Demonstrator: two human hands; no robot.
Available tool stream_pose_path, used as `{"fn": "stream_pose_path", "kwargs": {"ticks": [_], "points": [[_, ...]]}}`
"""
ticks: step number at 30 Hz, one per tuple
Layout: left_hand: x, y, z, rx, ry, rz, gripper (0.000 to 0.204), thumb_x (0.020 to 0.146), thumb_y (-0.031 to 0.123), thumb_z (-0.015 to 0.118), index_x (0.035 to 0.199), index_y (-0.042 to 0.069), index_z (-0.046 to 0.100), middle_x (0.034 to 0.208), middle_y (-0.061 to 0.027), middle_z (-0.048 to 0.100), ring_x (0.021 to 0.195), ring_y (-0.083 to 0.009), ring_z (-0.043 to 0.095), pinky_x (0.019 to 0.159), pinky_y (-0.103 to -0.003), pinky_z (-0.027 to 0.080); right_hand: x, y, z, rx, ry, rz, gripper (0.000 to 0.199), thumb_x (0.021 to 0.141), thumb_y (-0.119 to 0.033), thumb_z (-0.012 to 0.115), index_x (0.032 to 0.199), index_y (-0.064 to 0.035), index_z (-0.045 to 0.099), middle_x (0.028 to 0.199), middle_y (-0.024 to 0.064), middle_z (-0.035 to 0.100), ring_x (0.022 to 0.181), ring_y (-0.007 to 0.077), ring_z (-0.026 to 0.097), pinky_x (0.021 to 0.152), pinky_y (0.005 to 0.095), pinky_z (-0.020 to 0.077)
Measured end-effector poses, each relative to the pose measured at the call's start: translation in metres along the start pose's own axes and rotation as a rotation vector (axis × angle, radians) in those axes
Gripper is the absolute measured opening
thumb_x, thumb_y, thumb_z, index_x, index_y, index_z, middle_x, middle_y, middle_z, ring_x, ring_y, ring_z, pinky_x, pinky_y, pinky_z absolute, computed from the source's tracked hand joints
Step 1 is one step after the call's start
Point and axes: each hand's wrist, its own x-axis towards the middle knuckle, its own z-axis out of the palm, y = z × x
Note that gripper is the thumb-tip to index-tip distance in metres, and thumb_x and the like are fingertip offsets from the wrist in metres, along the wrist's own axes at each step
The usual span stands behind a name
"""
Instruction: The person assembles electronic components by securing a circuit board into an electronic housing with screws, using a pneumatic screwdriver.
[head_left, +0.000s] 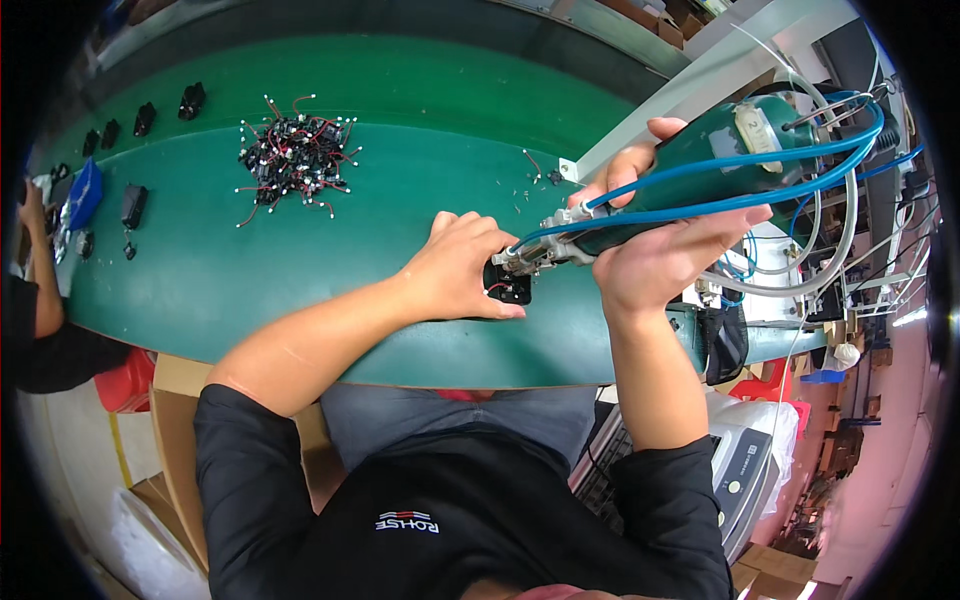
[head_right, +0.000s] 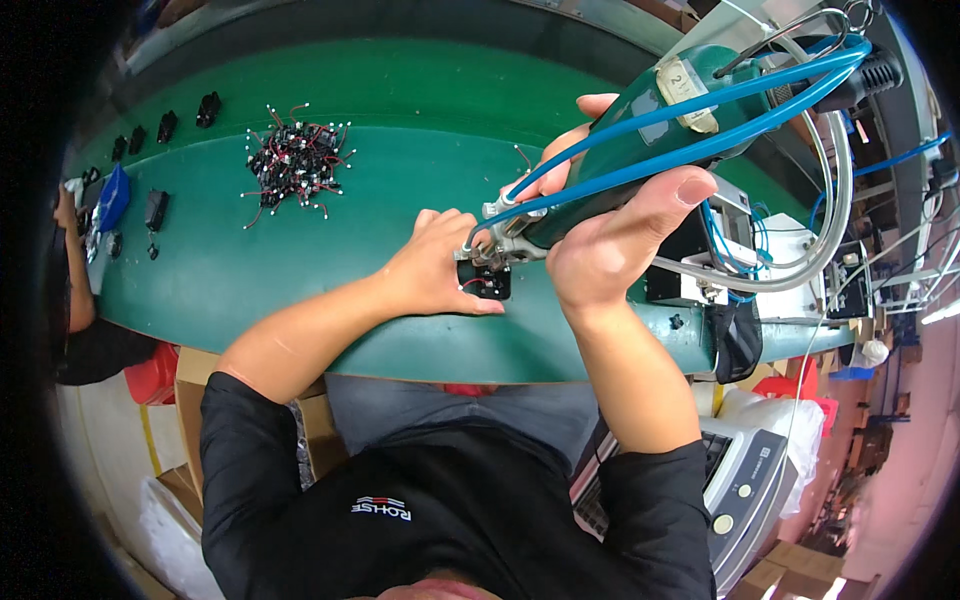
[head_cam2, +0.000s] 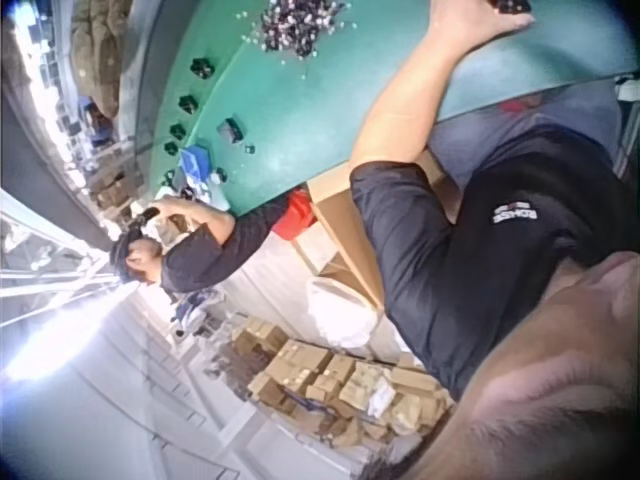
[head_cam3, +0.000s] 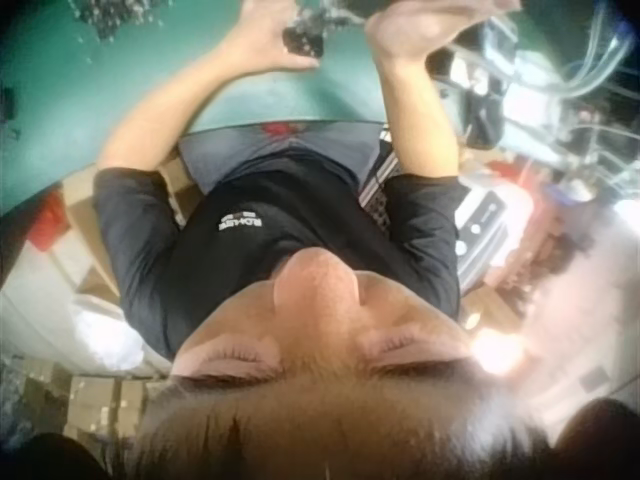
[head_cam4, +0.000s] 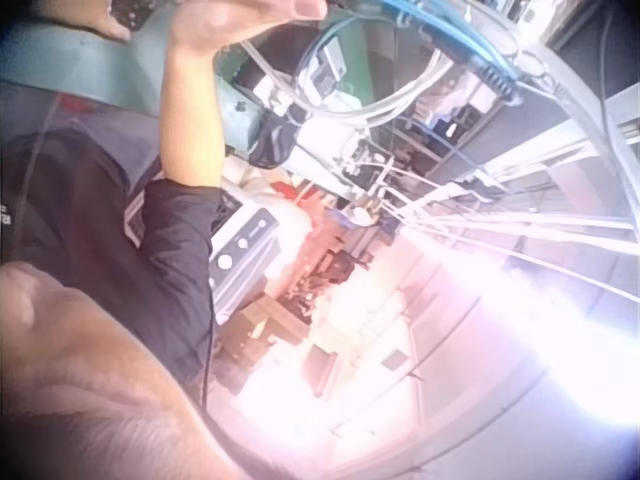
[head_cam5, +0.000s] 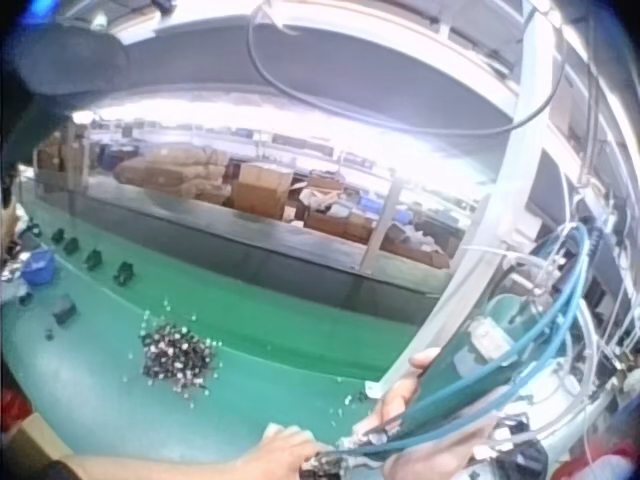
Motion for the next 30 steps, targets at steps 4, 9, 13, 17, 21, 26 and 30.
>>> {"fn": "stream_pose_path", "kwargs": {"ticks": [4, 9, 13, 17, 21, 26, 30], "points": [[-0.0013, -0.0035, 0.0036, -0.024, 0.045, 0.033, 0.078, 0.060, 0.054, 0.091, 0.117, 0.007, 0.067, 0.097, -0.0063, 0.058, 0.100, -0.0258, 0.054, 0.088, -0.040, 0.033, -0.0035, -0.0025, 0.0017, 0.023, -0.013, 0.016, 0.108, 0.084, -0.094, 0.018, 0.127, 0.0013, 0.047, 0.068, 0.0086, 0.051, 0.050, 0.0206, 0.052, 0.051, 0.0327, 0.0521], [0.0004, -0.0047, 0.0050, -0.042, 0.067, 0.055, 0.077, 0.060, 0.053, 0.091, 0.116, 0.007, 0.067, 0.096, -0.0058, 0.058, 0.098, -0.0256, 0.054, 0.087, -0.039, 0.033, -0.0053, -0.0008, 0.0002, 0.013, -0.020, 0.015, 0.108, 0.084, -0.093, 0.018, 0.128, 0.0010, 0.047, 0.069, 0.0094, 0.051, 0.050, 0.0213, 0.053, 0.050, 0.0317, 0.0518], [-0.0005, -0.0041, 0.0026, -0.039, 0.052, 0.046, 0.076, 0.061, 0.054, 0.090, 0.117, 0.009, 0.065, 0.098, -0.0059, 0.057, 0.098, -0.0261, 0.053, 0.087, -0.039, 0.033, -0.0065, -0.0003, 0.0007, 0.045, -0.028, 0.035, 0.108, 0.083, -0.093, 0.018, 0.128, 0.0008, 0.047, 0.069, 0.0092, 0.051, 0.050, 0.0220, 0.055, 0.050, 0.0313, 0.0517], [-0.0011, -0.0046, 0.0039, -0.032, 0.053, 0.052, 0.076, 0.062, 0.055, 0.090, 0.116, 0.009, 0.063, 0.098, -0.0063, 0.055, 0.097, -0.0268, 0.051, 0.086, -0.039, 0.032, -0.0052, -0.0006, -0.0002, 0.019, -0.033, 0.018, 0.108, 0.084, -0.093, 0.017, 0.129, 0.0004, 0.047, 0.069, 0.0089, 0.052, 0.051, 0.0229, 0.057, 0.050, 0.0314, 0.0521], [-0.0005, -0.0054, 0.0049, -0.025, 0.043, 0.059, 0.076, 0.062, 0.056, 0.090, 0.114, 0.009, 0.063, 0.098, -0.0062, 0.055, 0.097, -0.0268, 0.051, 0.085, -0.039, 0.032, -0.0058, -0.0033, -0.0023, 0.027, -0.016, 0.036, 0.108, 0.084, -0.093, 0.016, 0.129, -0.0002, 0.047, 0.069, 0.0086, 0.052, 0.052, 0.0229, 0.057, 0.051, 0.0316, 0.0529], [-0.0014, -0.0044, 0.0017, -0.017, 0.035, 0.057, 0.078, 0.061, 0.056, 0.090, 0.117, 0.009, 0.063, 0.098, -0.0064, 0.055, 0.096, -0.0267, 0.051, 0.084, -0.039, 0.032, -0.0077, -0.0029, -0.0013, 0.020, -0.023, 0.048, 0.108, 0.083, -0.094, 0.016, 0.129, -0.0005, 0.047, 0.069, 0.0083, 0.052, 0.051, 0.0226, 0.057, 0.051, 0.0317, 0.0532], [-0.0003, -0.0038, 0.0040, -0.027, 0.080, 0.071, 0.075, 0.060, 0.054, 0.091, 0.116, 0.011, 0.067, 0.093, -0.0044, 0.055, 0.095, -0.0246, 0.053, 0.083, -0.039, 0.032, -0.0075, -0.0024, -0.0004, 0.018, -0.040, 0.040, 0.108, 0.083, -0.094, 0.016, 0.129, -0.0006, 0.047, 0.069, 0.0083, 0.052, 0.051, 0.0222, 0.056, 0.051, 0.0315, 0.0529]]}}
